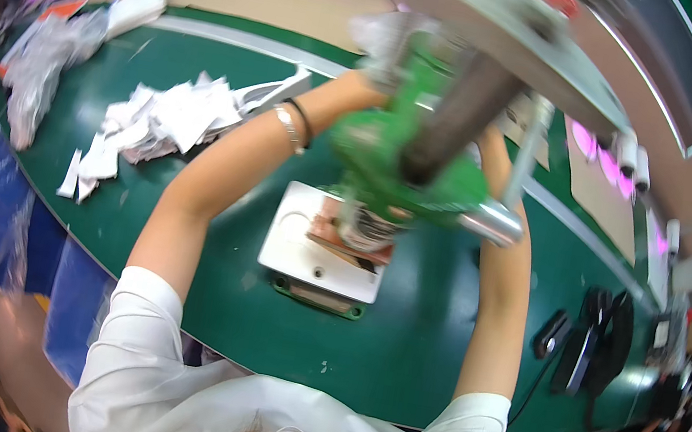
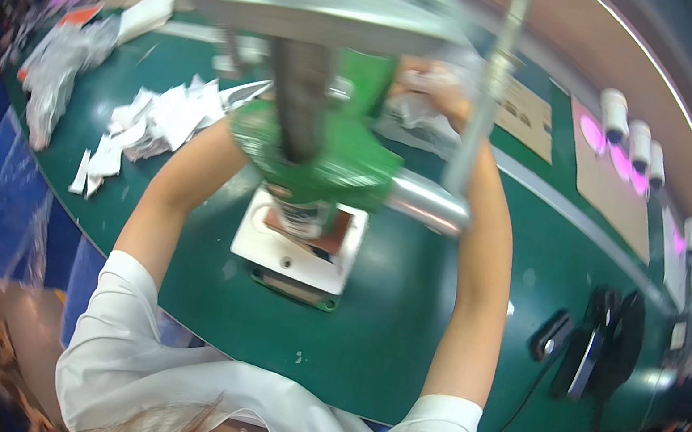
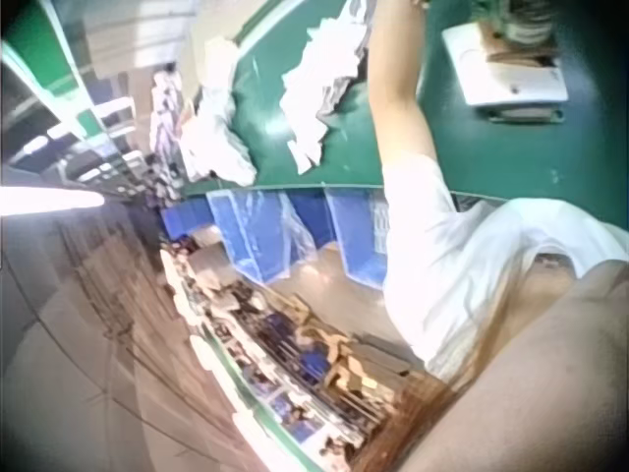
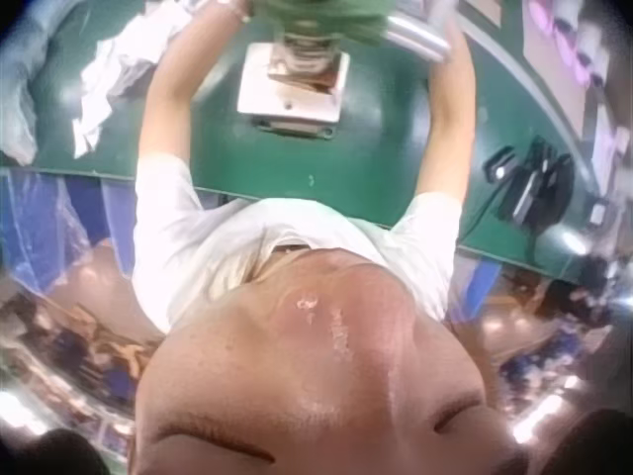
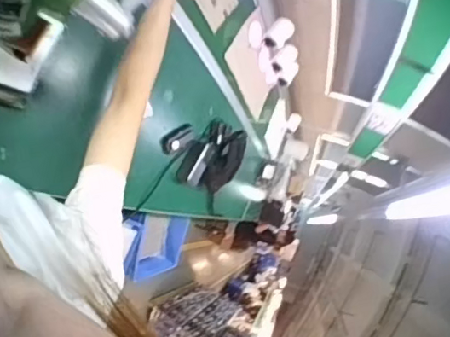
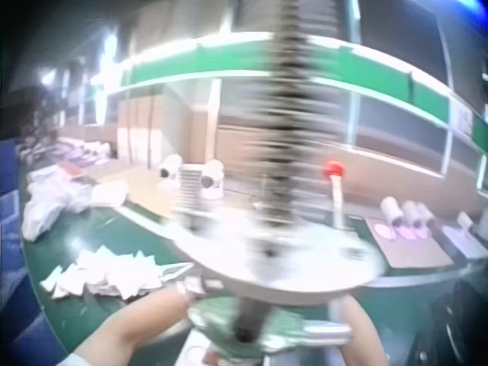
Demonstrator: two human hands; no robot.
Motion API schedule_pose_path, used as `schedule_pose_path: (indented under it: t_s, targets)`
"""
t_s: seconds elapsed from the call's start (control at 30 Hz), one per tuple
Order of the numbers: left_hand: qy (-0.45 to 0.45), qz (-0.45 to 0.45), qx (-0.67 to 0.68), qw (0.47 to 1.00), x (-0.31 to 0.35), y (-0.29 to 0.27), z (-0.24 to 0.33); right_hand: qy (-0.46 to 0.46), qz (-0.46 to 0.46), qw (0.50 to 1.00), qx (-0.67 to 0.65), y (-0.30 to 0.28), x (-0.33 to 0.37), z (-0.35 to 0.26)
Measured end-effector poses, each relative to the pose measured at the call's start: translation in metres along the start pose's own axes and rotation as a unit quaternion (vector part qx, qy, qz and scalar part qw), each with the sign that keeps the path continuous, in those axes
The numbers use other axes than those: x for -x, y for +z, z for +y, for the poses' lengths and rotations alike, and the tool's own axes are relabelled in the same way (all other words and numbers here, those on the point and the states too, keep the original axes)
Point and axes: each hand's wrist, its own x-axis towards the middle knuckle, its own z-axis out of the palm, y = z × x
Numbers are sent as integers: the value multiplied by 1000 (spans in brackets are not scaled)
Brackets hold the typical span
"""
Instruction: Pressing circular components into white plastic housing units using a manual green lever press and organizing finished units into bins.
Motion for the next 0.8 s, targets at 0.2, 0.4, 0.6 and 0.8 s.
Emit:
schedule_pose_path:
  t_s: [0.2, 0.4, 0.6, 0.8]
  targets:
    - [157, 89, 179, 967, -25, 19, -6, -10, -59, 997, 53, 32, -43, -35]
    - [-148, -61, 361, 919, 26, -8, 15, 35, -45, 994, 97, 38, -86, -57]
    - [-58, -5, 124, 991, 50, 13, -19, 106, -16, 984, 142, 23, -147, -68]
    - [-108, 109, 57, 986, 82, -15, -11, 176, 17, 968, 176, 4, -172, -67]
